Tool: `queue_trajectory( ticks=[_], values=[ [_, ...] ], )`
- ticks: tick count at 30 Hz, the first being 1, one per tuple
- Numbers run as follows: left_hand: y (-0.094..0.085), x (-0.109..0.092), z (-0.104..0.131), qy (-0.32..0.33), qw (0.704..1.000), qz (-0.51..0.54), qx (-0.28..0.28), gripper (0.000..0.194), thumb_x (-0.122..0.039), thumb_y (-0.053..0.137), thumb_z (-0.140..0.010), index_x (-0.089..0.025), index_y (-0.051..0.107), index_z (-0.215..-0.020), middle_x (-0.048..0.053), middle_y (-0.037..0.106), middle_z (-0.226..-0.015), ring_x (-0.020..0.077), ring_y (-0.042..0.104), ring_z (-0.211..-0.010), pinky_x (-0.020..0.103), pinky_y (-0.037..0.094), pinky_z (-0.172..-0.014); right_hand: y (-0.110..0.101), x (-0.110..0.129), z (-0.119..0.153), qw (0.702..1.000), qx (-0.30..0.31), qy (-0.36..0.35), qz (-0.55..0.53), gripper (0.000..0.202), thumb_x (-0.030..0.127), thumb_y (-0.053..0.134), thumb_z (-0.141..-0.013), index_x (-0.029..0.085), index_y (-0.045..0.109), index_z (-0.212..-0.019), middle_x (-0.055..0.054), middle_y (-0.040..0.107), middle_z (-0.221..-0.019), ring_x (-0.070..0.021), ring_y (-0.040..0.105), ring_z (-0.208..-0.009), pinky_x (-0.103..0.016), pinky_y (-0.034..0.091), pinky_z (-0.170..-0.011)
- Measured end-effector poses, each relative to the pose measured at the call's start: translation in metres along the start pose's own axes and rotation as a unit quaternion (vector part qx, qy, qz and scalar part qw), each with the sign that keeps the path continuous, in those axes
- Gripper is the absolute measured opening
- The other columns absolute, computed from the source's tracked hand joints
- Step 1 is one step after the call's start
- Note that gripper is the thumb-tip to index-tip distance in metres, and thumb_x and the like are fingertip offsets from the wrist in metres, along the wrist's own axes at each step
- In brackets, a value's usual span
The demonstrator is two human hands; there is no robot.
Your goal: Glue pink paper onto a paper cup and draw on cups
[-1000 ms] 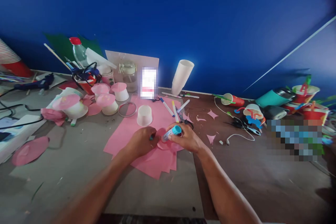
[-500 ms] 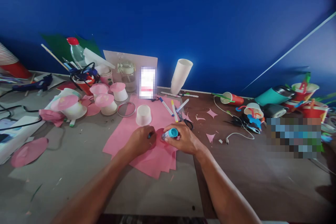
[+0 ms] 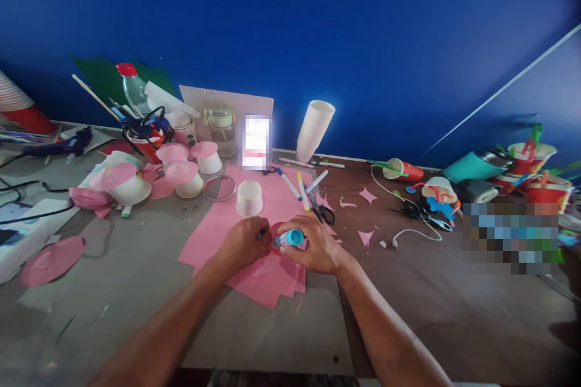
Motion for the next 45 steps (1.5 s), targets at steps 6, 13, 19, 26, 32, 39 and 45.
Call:
queue_trajectory(
  ticks=[6, 13, 19, 26, 32, 39, 45],
  values=[
    [0.001, -0.001, 0.001, 0.005, 0.999, -0.037, -0.004, 0.019, -0.017, 0.049, -0.086, -0.020, 0.054, -0.068, 0.003, 0.065, -0.072, 0.0165, 0.056, -0.068, 0.027, 0.032, -0.062, 0.012, -0.006, -0.001, 0.999, 0.026, 0.028, 0.014, 0.018, 0.013, 0.070, -0.078, 0.023, 0.070, -0.094, -0.003, 0.080, -0.094, -0.0232, 0.072, -0.090, -0.038, 0.043, -0.088],
    [0.006, -0.002, 0.001, 0.020, 0.998, -0.057, -0.004, 0.018, -0.013, 0.049, -0.084, -0.020, 0.052, -0.068, 0.003, 0.064, -0.073, 0.0162, 0.055, -0.068, 0.028, 0.032, -0.062, 0.011, -0.005, 0.000, 0.996, 0.054, 0.042, 0.060, 0.017, 0.009, 0.069, -0.075, 0.021, 0.069, -0.088, -0.001, 0.077, -0.082, -0.0189, 0.067, -0.075, -0.036, 0.040, -0.083],
    [0.006, -0.002, 0.002, 0.010, 0.998, -0.067, 0.002, 0.019, -0.012, 0.049, -0.085, -0.020, 0.051, -0.069, 0.004, 0.065, -0.075, 0.0165, 0.056, -0.069, 0.028, 0.032, -0.063, 0.007, -0.006, 0.002, 0.993, 0.064, 0.056, 0.087, 0.012, 0.012, 0.069, -0.076, 0.020, 0.070, -0.084, -0.001, 0.076, -0.078, -0.0183, 0.067, -0.075, -0.033, 0.039, -0.082],
    [0.005, -0.002, 0.002, 0.011, 0.998, -0.068, 0.003, 0.018, -0.012, 0.049, -0.086, -0.020, 0.052, -0.070, 0.003, 0.064, -0.075, 0.0167, 0.056, -0.069, 0.028, 0.031, -0.062, 0.003, -0.005, 0.005, 0.990, 0.067, 0.036, 0.117, 0.008, 0.016, 0.066, -0.078, 0.021, 0.071, -0.082, 0.000, 0.073, -0.073, -0.0177, 0.065, -0.071, -0.030, 0.041, -0.080],
    [0.006, -0.001, 0.002, 0.006, 0.998, -0.063, 0.002, 0.019, -0.011, 0.049, -0.086, -0.020, 0.052, -0.069, 0.003, 0.064, -0.074, 0.0168, 0.056, -0.069, 0.028, 0.031, -0.062, 0.002, -0.011, 0.007, 0.986, 0.073, 0.053, 0.140, 0.007, 0.018, 0.064, -0.077, 0.022, 0.069, -0.079, 0.000, 0.073, -0.071, -0.0171, 0.064, -0.069, -0.030, 0.039, -0.078],
    [0.005, 0.000, 0.002, 0.003, 0.998, -0.061, -0.001, 0.017, -0.013, 0.049, -0.085, -0.020, 0.053, -0.070, 0.003, 0.065, -0.075, 0.0171, 0.057, -0.069, 0.028, 0.032, -0.062, -0.002, -0.012, 0.007, 0.983, 0.069, 0.058, 0.161, 0.006, 0.017, 0.061, -0.076, 0.022, 0.065, -0.074, 0.001, 0.070, -0.068, -0.0168, 0.062, -0.068, -0.029, 0.036, -0.074],
    [0.007, 0.000, 0.001, 0.015, 0.998, -0.057, 0.007, 0.017, -0.016, 0.048, -0.086, -0.020, 0.055, -0.071, 0.004, 0.066, -0.077, 0.0179, 0.059, -0.070, 0.027, 0.034, -0.063, -0.005, -0.016, 0.007, 0.982, 0.060, 0.080, 0.162, 0.008, 0.015, 0.059, -0.076, 0.021, 0.063, -0.072, 0.001, 0.071, -0.071, -0.0164, 0.060, -0.068, -0.031, 0.033, -0.076]
  ],
)
Point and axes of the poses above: each hand's wrist, its own z-axis away from the middle knuckle, its own y-axis out of the palm, x = y × z, the point moved 10 cm from there along -z, towards the middle knuckle
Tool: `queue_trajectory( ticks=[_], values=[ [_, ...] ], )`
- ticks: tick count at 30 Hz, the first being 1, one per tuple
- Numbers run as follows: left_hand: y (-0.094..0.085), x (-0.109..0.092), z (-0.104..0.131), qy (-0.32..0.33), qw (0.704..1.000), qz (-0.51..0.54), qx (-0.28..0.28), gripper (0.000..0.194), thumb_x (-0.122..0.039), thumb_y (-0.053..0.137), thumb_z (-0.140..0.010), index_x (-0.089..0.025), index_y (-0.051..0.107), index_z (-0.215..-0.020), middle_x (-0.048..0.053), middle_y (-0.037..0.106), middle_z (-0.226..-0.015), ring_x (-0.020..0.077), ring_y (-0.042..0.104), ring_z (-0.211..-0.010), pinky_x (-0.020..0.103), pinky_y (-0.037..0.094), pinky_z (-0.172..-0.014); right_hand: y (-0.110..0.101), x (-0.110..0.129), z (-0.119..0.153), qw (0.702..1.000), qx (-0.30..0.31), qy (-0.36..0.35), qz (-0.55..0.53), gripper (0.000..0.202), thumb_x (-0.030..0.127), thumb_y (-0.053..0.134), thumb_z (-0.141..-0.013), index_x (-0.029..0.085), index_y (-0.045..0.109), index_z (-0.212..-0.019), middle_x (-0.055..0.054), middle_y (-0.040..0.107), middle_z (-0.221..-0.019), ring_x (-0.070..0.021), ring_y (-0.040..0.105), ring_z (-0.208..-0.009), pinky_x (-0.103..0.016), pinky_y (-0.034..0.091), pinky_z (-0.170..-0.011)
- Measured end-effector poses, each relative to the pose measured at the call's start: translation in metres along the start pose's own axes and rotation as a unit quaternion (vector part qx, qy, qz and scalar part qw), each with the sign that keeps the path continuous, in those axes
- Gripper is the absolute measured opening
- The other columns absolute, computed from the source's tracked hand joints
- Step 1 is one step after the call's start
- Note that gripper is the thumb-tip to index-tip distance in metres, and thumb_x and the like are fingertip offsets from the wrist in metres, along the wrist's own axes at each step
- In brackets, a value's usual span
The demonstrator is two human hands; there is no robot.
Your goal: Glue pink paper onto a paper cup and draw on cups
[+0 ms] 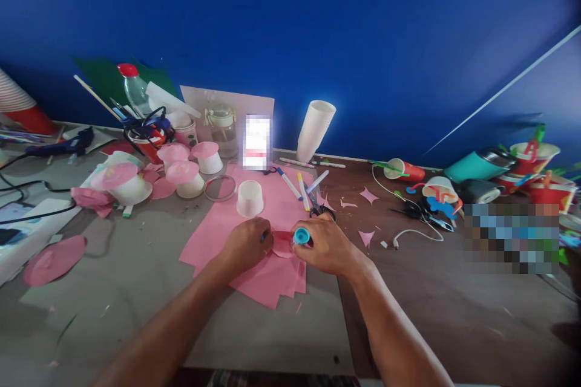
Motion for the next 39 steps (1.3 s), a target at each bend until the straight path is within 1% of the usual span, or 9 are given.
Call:
queue_trajectory(
  ticks=[3, 8, 16, 20, 26, 31, 35, 39],
  values=[
    [0.001, -0.001, 0.000, 0.007, 1.000, 0.013, 0.004, 0.017, -0.018, 0.048, -0.087, -0.019, 0.057, -0.072, 0.005, 0.067, -0.078, 0.0182, 0.060, -0.072, 0.028, 0.036, -0.064, 0.003, -0.004, -0.001, 1.000, 0.006, 0.016, -0.008, 0.007, 0.015, 0.060, -0.076, 0.020, 0.063, -0.073, 0.001, 0.072, -0.074, -0.0163, 0.060, -0.069, -0.031, 0.032, -0.077],
    [-0.001, 0.000, 0.000, 0.000, 0.999, 0.036, 0.003, 0.022, -0.024, 0.048, -0.092, -0.019, 0.060, -0.076, 0.006, 0.069, -0.082, 0.0187, 0.061, -0.074, 0.028, 0.037, -0.066, 0.002, -0.008, -0.002, 1.000, -0.007, 0.025, -0.016, 0.007, 0.014, 0.060, -0.078, 0.020, 0.064, -0.075, 0.000, 0.072, -0.076, -0.0165, 0.061, -0.072, -0.031, 0.032, -0.077],
    [-0.001, 0.000, 0.001, -0.001, 0.999, 0.041, -0.002, 0.024, -0.028, 0.048, -0.094, -0.019, 0.062, -0.077, 0.006, 0.071, -0.083, 0.0179, 0.062, -0.075, 0.027, 0.037, -0.066, -0.001, -0.006, -0.004, 1.000, -0.015, 0.020, -0.012, 0.010, 0.012, 0.060, -0.081, 0.020, 0.067, -0.080, -0.001, 0.073, -0.079, -0.0182, 0.065, -0.078, -0.031, 0.033, -0.077],
    [-0.001, 0.001, 0.000, 0.002, 0.999, 0.047, -0.011, 0.027, -0.033, 0.048, -0.095, -0.019, 0.062, -0.077, 0.005, 0.071, -0.083, 0.0174, 0.061, -0.074, 0.028, 0.037, -0.066, -0.002, -0.005, -0.004, 1.000, -0.024, 0.017, -0.004, 0.012, 0.012, 0.061, -0.081, 0.020, 0.068, -0.084, -0.002, 0.076, -0.084, -0.0197, 0.068, -0.083, -0.032, 0.034, -0.078],
    [0.001, 0.001, 0.000, 0.015, 0.999, 0.043, -0.016, 0.030, -0.038, 0.050, -0.095, -0.019, 0.063, -0.076, 0.004, 0.069, -0.080, 0.0162, 0.059, -0.070, 0.027, 0.036, -0.063, -0.005, -0.004, -0.005, 0.998, -0.058, 0.000, -0.015, 0.013, 0.014, 0.062, -0.083, 0.021, 0.070, -0.090, -0.004, 0.078, -0.089, -0.0219, 0.071, -0.089, -0.031, 0.037, -0.079],
    [0.002, 0.000, 0.000, 0.028, 0.998, 0.044, -0.020, 0.030, -0.043, 0.055, -0.093, -0.019, 0.064, -0.077, 0.003, 0.068, -0.079, 0.0173, 0.058, -0.069, 0.028, 0.038, -0.063, -0.004, -0.007, -0.006, 0.997, -0.082, -0.006, -0.013, 0.011, 0.016, 0.062, -0.084, 0.021, 0.069, -0.090, -0.003, 0.078, -0.088, -0.0215, 0.070, -0.086, -0.032, 0.039, -0.078],
    [0.004, -0.001, 0.001, 0.030, 0.999, 0.036, -0.020, 0.030, -0.043, 0.057, -0.092, -0.019, 0.063, -0.075, 0.002, 0.065, -0.076, 0.0169, 0.057, -0.067, 0.028, 0.037, -0.062, -0.002, -0.010, -0.008, 0.994, -0.104, -0.010, -0.020, 0.012, 0.015, 0.063, -0.084, 0.020, 0.069, -0.093, -0.004, 0.077, -0.088, -0.0224, 0.070, -0.086, -0.032, 0.042, -0.080],
    [0.003, -0.002, 0.001, 0.029, 0.999, 0.036, -0.024, 0.029, -0.042, 0.056, -0.093, -0.019, 0.062, -0.076, 0.002, 0.065, -0.077, 0.0166, 0.057, -0.068, 0.027, 0.037, -0.063, 0.000, -0.013, -0.010, 0.991, -0.123, -0.019, -0.048, 0.015, 0.014, 0.065, -0.084, 0.020, 0.069, -0.097, -0.006, 0.078, -0.093, -0.0237, 0.071, -0.090, -0.034, 0.046, -0.083]
  ],
)
Point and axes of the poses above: each hand's wrist, its own z-axis away from the middle knuckle, its own y-axis out of the palm, x = y × z, the point moved 10 cm from there along -z, towards the middle knuckle
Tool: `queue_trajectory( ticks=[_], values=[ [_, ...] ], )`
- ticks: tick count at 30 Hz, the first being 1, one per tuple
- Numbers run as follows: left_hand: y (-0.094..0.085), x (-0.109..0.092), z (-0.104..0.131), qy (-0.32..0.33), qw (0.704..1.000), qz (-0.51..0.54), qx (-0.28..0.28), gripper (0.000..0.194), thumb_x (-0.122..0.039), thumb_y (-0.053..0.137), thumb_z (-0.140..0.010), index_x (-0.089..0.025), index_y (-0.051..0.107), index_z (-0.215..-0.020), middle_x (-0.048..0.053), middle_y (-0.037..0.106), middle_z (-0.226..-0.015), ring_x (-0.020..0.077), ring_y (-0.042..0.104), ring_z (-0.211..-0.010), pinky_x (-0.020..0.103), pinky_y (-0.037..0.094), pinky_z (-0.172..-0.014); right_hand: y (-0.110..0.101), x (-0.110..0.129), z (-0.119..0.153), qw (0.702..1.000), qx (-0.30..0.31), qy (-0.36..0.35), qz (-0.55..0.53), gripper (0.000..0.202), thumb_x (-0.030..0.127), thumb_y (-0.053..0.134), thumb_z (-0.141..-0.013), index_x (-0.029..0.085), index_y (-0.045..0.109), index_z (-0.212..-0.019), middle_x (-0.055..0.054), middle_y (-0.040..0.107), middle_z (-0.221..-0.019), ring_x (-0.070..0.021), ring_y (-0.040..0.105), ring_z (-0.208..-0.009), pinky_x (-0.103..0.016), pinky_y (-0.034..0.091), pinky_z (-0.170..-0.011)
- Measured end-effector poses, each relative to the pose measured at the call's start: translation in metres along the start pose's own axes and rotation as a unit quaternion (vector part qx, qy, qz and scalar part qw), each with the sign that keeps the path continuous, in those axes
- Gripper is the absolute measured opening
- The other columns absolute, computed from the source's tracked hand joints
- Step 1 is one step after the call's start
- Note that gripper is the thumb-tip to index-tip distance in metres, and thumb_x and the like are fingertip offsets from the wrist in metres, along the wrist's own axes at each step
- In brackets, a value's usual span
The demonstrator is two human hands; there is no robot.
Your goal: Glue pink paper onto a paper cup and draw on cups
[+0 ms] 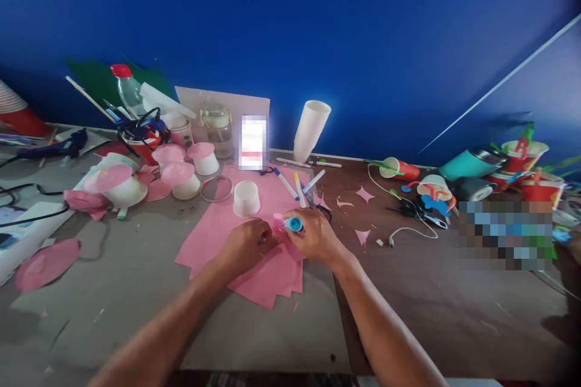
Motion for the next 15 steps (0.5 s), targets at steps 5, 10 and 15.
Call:
queue_trajectory(
  ticks=[5, 10, 15],
  values=[
    [-0.0005, 0.0012, -0.0003, 0.002, 1.000, 0.001, -0.009, 0.029, -0.041, 0.054, -0.095, -0.019, 0.062, -0.077, 0.003, 0.067, -0.080, 0.0167, 0.059, -0.070, 0.027, 0.038, -0.064, 0.0020, -0.0050, -0.0022, 0.998, -0.028, -0.015, -0.046, 0.015, 0.016, 0.067, -0.084, 0.020, 0.069, -0.098, -0.007, 0.077, -0.095, -0.0246, 0.072, -0.093, -0.035, 0.051, -0.086],
    [-0.0041, 0.0038, -0.0003, -0.004, 0.999, 0.014, -0.035, 0.027, -0.043, 0.053, -0.095, -0.020, 0.061, -0.083, 0.004, 0.068, -0.087, 0.0187, 0.062, -0.073, 0.029, 0.042, -0.065, 0.0027, -0.0049, -0.0050, 0.997, -0.034, -0.018, -0.068, 0.014, 0.016, 0.067, -0.086, 0.020, 0.070, -0.099, -0.008, 0.078, -0.098, -0.0240, 0.073, -0.091, -0.036, 0.053, -0.084],
    [-0.0019, 0.0069, 0.0017, -0.016, 0.999, 0.028, -0.044, 0.028, -0.042, 0.054, -0.094, -0.021, 0.059, -0.113, 0.004, 0.069, -0.092, 0.0218, 0.066, -0.081, 0.031, 0.047, -0.071, 0.0058, -0.0052, -0.0094, 0.995, -0.038, -0.005, -0.087, 0.014, 0.019, 0.066, -0.087, 0.020, 0.072, -0.100, -0.009, 0.078, -0.098, -0.0247, 0.073, -0.092, -0.037, 0.055, -0.085]
  ],
)
Point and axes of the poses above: each hand's wrist, its own z-axis away from the middle knuckle, its own y-axis out of the palm, x = y × z, the point moved 10 cm from there along -z, towards the middle knuckle
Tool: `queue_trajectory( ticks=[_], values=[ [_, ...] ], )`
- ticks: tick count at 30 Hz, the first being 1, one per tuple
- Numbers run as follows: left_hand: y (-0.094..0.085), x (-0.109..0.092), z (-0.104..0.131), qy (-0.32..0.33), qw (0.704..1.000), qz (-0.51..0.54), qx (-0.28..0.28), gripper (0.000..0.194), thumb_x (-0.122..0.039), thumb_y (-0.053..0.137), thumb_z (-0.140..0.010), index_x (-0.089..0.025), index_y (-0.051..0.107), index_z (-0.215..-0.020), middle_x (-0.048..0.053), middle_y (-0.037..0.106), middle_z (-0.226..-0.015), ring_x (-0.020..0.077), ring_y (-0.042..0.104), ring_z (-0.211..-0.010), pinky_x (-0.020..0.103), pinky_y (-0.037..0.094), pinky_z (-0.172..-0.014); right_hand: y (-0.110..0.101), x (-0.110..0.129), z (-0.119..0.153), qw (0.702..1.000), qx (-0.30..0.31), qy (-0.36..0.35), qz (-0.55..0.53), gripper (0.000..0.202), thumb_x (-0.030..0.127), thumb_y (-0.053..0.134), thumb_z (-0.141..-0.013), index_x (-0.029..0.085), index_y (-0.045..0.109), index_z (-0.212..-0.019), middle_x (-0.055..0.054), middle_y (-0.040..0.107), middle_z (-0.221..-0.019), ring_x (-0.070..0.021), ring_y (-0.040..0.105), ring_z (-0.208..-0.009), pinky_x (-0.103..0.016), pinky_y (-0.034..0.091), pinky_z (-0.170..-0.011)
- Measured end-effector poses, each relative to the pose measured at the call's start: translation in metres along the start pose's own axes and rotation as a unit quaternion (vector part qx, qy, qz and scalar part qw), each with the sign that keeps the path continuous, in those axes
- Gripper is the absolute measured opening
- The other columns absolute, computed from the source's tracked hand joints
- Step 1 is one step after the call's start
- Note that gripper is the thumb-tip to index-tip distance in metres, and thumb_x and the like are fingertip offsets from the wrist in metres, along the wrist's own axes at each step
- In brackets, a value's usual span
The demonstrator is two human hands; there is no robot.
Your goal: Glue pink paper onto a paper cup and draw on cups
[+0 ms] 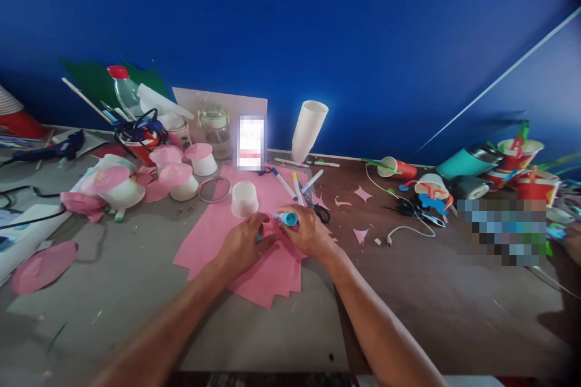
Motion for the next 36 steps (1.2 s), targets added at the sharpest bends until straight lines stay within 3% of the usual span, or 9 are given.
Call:
queue_trajectory(
  ticks=[4, 7, 10, 13, 17, 22, 28, 34, 36],
  values=[
    [0.000, 0.001, 0.001, 0.006, 0.999, 0.026, -0.020, 0.042, -0.041, 0.055, -0.093, -0.021, 0.050, -0.130, 0.002, 0.068, -0.090, 0.0203, 0.065, -0.078, 0.031, 0.048, -0.072, -0.002, -0.008, 0.000, 0.999, -0.024, 0.038, -0.024, 0.015, 0.020, 0.068, -0.085, 0.020, 0.073, -0.099, -0.009, 0.079, -0.099, -0.0251, 0.074, -0.092, -0.037, 0.056, -0.086],
    [-0.001, -0.001, 0.001, 0.020, 0.998, 0.047, -0.024, 0.052, -0.038, 0.057, -0.091, -0.023, 0.045, -0.139, 0.000, 0.066, -0.087, 0.0185, 0.064, -0.078, 0.029, 0.047, -0.072, -0.016, -0.014, 0.004, 0.994, -0.068, 0.074, -0.046, 0.017, 0.023, 0.065, -0.084, 0.019, 0.072, -0.099, -0.009, 0.079, -0.098, -0.0245, 0.074, -0.089, -0.035, 0.057, -0.081],
    [-0.006, -0.002, 0.001, 0.016, 0.996, 0.079, -0.038, 0.055, -0.037, 0.059, -0.089, -0.026, 0.043, -0.141, -0.001, 0.065, -0.091, 0.0153, 0.061, -0.073, 0.028, 0.046, -0.071, -0.034, -0.022, 0.010, 0.980, -0.132, 0.122, -0.082, 0.021, 0.029, 0.063, -0.084, 0.019, 0.072, -0.100, -0.007, 0.079, -0.093, -0.0230, 0.072, -0.080, -0.032, 0.057, -0.072],
    [-0.016, 0.000, 0.002, 0.000, 0.985, 0.145, -0.088, 0.059, -0.039, 0.061, -0.088, -0.025, 0.039, -0.141, 0.000, 0.064, -0.097, 0.0115, 0.055, -0.067, 0.028, 0.047, -0.071, -0.045, -0.022, 0.017, 0.970, -0.184, 0.140, -0.077, 0.023, 0.032, 0.062, -0.084, 0.020, 0.071, -0.101, -0.007, 0.078, -0.091, -0.0216, 0.070, -0.073, -0.033, 0.056, -0.068],
    [-0.015, 0.006, 0.001, -0.033, 0.961, 0.261, -0.084, 0.060, -0.043, 0.068, -0.082, -0.024, 0.040, -0.132, 0.001, 0.064, -0.096, 0.0091, 0.051, -0.061, 0.025, 0.044, -0.060, -0.047, -0.002, 0.022, 0.972, -0.219, 0.079, -0.021, 0.024, 0.033, 0.060, -0.088, 0.021, 0.070, -0.106, -0.010, 0.077, -0.100, -0.0267, 0.072, -0.088, -0.039, 0.055, -0.081],
    [-0.003, 0.007, 0.000, -0.094, 0.905, 0.415, -0.020, 0.067, -0.063, 0.066, -0.079, -0.020, 0.045, -0.126, -0.001, 0.060, -0.086, 0.0076, 0.051, -0.053, 0.020, 0.038, -0.045, -0.032, 0.028, 0.023, 0.981, -0.173, -0.018, 0.083, 0.024, 0.034, 0.058, -0.091, 0.023, 0.070, -0.109, -0.010, 0.076, -0.093, -0.0282, 0.070, -0.086, -0.044, 0.050, -0.084],
    [-0.002, 0.006, 0.001, -0.132, 0.887, 0.443, -0.005, 0.057, -0.060, 0.067, -0.080, -0.016, 0.056, -0.114, -0.009, 0.048, -0.059, 0.0074, 0.043, -0.047, 0.019, 0.035, -0.044, -0.022, 0.045, 0.024, 0.980, -0.138, -0.097, 0.103, 0.025, 0.032, 0.056, -0.093, 0.023, 0.069, -0.112, -0.007, 0.075, -0.083, -0.0258, 0.069, -0.078, -0.042, 0.046, -0.078],
    [0.003, 0.017, 0.002, -0.155, 0.883, 0.444, -0.012, 0.034, -0.049, 0.068, -0.079, -0.017, 0.059, -0.086, -0.008, 0.046, -0.056, 0.0079, 0.045, -0.048, 0.019, 0.033, -0.046, -0.026, 0.038, 0.024, 0.977, -0.155, -0.076, 0.122, 0.025, 0.032, 0.054, -0.093, 0.023, 0.068, -0.111, -0.007, 0.076, -0.088, -0.0263, 0.070, -0.081, -0.044, 0.045, -0.082],
    [0.002, 0.018, 0.002, -0.157, 0.884, 0.440, -0.015, 0.034, -0.049, 0.068, -0.078, -0.017, 0.061, -0.087, -0.008, 0.045, -0.055, 0.0085, 0.046, -0.049, 0.020, 0.034, -0.046, -0.029, 0.039, 0.025, 0.976, -0.165, -0.078, 0.119, 0.024, 0.032, 0.053, -0.093, 0.023, 0.068, -0.110, -0.007, 0.077, -0.089, -0.0261, 0.070, -0.080, -0.044, 0.045, -0.082]
  ],
)
Point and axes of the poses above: each hand's wrist, its own z-axis away from the middle knuckle, its own y-axis out of the palm, x = y × z, the point moved 10 cm from there along -z, towards the middle knuckle
